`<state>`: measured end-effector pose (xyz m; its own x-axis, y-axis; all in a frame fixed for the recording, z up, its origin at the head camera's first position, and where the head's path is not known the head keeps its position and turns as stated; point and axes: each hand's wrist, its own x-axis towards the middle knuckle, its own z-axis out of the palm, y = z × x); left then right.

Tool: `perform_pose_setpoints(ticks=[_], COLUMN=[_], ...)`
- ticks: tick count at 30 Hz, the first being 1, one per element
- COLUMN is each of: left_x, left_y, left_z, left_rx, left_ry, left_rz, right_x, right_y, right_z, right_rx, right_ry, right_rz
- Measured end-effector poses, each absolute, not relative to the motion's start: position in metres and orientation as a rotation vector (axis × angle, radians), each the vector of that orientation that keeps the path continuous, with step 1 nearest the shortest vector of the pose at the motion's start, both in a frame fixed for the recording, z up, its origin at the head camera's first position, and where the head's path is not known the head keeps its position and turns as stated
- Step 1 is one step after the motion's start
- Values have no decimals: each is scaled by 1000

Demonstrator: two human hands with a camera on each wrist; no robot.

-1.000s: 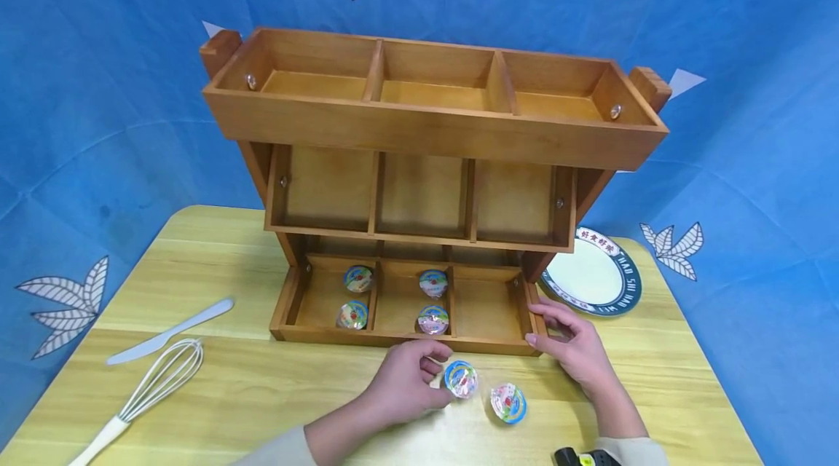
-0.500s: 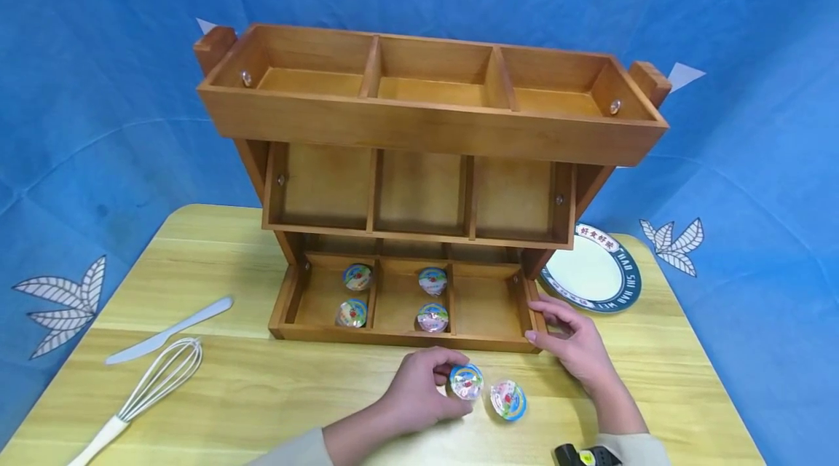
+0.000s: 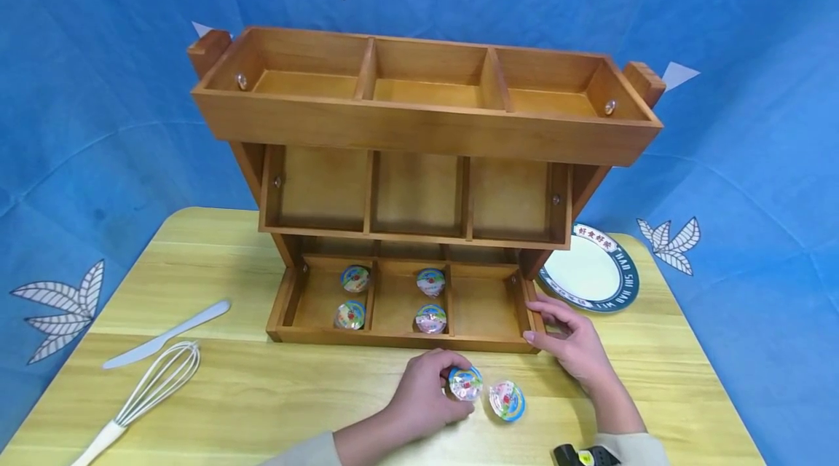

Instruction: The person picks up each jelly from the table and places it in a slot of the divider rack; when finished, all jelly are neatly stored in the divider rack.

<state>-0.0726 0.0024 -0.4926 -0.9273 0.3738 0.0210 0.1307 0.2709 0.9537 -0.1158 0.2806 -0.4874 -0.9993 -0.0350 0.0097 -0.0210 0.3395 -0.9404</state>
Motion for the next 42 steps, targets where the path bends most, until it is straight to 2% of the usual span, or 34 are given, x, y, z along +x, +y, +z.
perform_pose_setpoints(ticks=[9, 26, 32, 42], left_x=[-70, -78, -93, -131], left_y=[3, -9, 0, 29], left_z=[-490, -461, -450, -446], left_rx=[468, 440, 498, 449], left_ry=[2355, 2075, 2013, 2136], left_rz=[1716, 1833, 1920, 1931], right_x=[-115, -117, -117, -119], right_y=[280, 281, 282, 283], right_z=[-488, -489, -489, -491], right_rx=[-50, -80, -75, -138], right_ry=[2569, 2564, 2578, 2609], right_rz=[-1792, -1801, -1796, -1778])
